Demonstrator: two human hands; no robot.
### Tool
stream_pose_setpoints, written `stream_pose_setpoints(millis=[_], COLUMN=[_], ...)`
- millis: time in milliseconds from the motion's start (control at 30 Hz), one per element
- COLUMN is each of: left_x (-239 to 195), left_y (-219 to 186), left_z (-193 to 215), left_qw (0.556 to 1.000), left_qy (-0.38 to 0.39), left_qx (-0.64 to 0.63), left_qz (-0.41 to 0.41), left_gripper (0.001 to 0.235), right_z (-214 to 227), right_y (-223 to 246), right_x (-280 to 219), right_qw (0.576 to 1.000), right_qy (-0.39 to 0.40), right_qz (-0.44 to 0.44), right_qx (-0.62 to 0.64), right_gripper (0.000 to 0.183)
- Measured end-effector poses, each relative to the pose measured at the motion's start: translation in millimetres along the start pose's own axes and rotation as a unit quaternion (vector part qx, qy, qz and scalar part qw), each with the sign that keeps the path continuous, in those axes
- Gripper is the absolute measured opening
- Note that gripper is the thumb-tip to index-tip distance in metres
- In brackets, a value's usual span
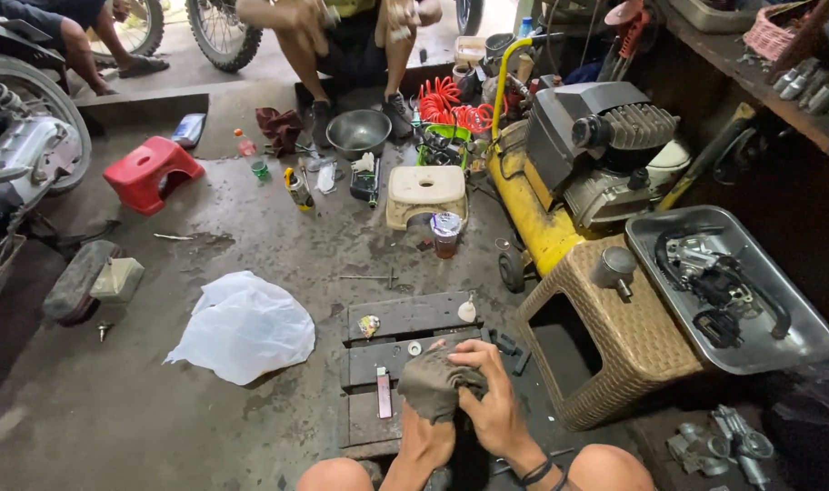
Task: Cleaning and inspecting a motorcycle engine piston using a rag.
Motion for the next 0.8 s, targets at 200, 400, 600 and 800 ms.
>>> stream_pose_setpoints(millis=[200,400,600,800], left_x=[94.2,135.0,145.8,137.6], left_y=[-54.1,-76.6,-87.8,-112.5], left_z=[19.9,30.0,35.3,40.9], left_qw=[0.999,0.998,0.988,0.983], left_qy=[0.002,0.006,0.038,0.112], left_qx=[-0.017,-0.032,-0.143,-0.141], left_qz=[-0.038,-0.054,-0.043,0.032], left_gripper=[0.040,0.040,0.058,0.071], right_z=[-8.7,-1.9,12.7,42.4], right_y=[-3.2,-5.8,-19.1,-36.9], right_x=[-0.5,-5.0,-6.2,8.6], right_qw=[0.996,0.990,0.977,0.942], right_qy=[-0.038,-0.101,-0.155,-0.266], right_qz=[0.050,0.061,0.056,-0.070], right_qx=[0.069,0.083,0.138,0.191], right_gripper=[0.015,0.013,0.014,0.033])
Point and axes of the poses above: each hand's wrist, its own x-axis towards the middle knuckle, its own z-axis out of the back of the hand, y = z × x, the point moved 1 cm from there along x, towards the middle knuckle, and after that the axes turned 3 degrees about y, right-handed, at the moved point
